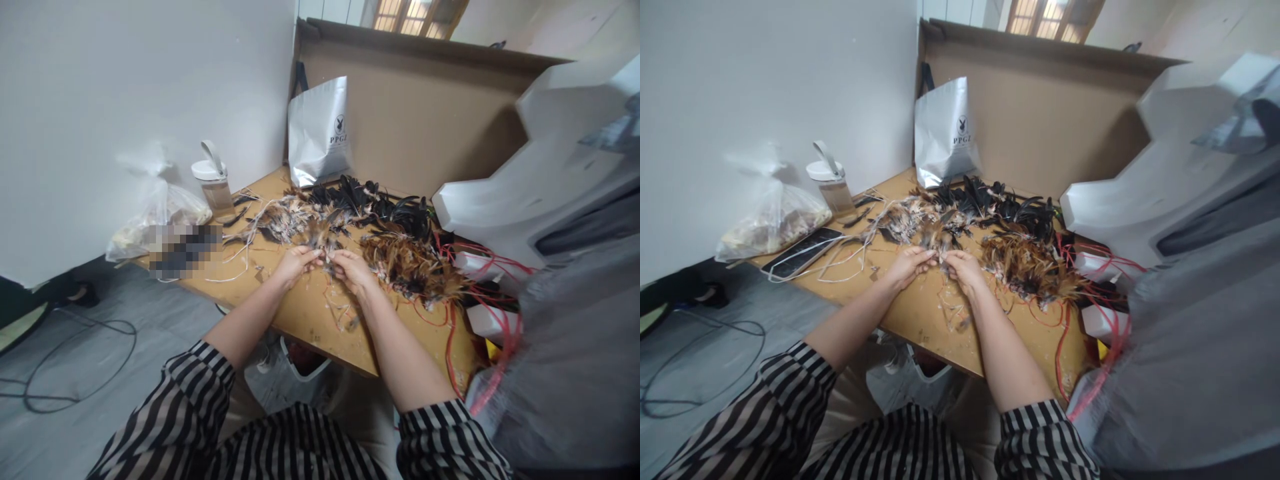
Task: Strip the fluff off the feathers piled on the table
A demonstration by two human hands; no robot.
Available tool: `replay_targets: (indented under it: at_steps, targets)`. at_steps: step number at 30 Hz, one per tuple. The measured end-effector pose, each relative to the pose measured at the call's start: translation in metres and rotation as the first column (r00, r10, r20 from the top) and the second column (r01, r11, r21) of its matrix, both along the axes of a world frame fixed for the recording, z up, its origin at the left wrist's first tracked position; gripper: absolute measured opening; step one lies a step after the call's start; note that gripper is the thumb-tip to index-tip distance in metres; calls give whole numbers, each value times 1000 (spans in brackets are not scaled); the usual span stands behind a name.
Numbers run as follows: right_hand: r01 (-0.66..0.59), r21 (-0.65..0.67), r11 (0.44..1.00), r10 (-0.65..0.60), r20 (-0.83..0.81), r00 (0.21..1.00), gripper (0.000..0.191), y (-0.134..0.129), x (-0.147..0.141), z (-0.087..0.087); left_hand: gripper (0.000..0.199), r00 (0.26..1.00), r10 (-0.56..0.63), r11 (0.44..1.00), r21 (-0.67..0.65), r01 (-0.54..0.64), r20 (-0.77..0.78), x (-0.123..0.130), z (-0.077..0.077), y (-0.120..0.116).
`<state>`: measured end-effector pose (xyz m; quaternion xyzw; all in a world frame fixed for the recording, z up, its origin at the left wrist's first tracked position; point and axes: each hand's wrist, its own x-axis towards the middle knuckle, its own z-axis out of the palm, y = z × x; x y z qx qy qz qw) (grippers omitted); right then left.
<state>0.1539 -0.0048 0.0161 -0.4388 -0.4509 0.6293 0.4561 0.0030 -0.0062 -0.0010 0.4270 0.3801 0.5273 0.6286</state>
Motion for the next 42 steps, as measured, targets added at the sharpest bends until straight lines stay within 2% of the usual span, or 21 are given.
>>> replay_targets:
  at_steps: [4,10,15,18,20,25,29,32,38,42]
  targets:
    - [150,64,987,-145,-71,987,26,-1,-10,-2,26,991,-85,995,-47,90,102,-1,-1,-1]
    - [262,186,947,-263,-18,965,23,-2,-23,-8,19,981,-110,988,-88,125,161,-1,-5,1]
    - [299,349,888,-331,35,943,18,0,-24,-14,14,976,-105,985,-113,129,192,0,-5,2]
    - [277,451,849,-354,95,931,18,1,-22,-16,14,976,-107,985,-111,130,188,0,-4,1]
    - [248,476,844,-341,119,932,18,0,-20,-16,15,980,-103,988,-93,120,170,0,-2,-1]
    - [188,406,894,-269,152,951,22,-2,-15,-9,20,997,-49,997,-51,52,57,2,3,-4]
    - [235,337,912,-297,144,944,29,-4,-15,-4,24,998,-48,999,-6,48,-36,3,2,-4]
    - [273,289,918,-309,84,947,30,-5,-17,-3,26,996,-72,997,-6,71,-44,4,0,-4]
    - [262,201,944,-272,28,962,31,-5,-17,-6,34,997,-81,996,-42,80,-17,5,0,-5]
    - [256,200,946,-270,43,962,32,-4,-16,-9,28,994,-97,995,-29,96,-44,4,-1,-4]
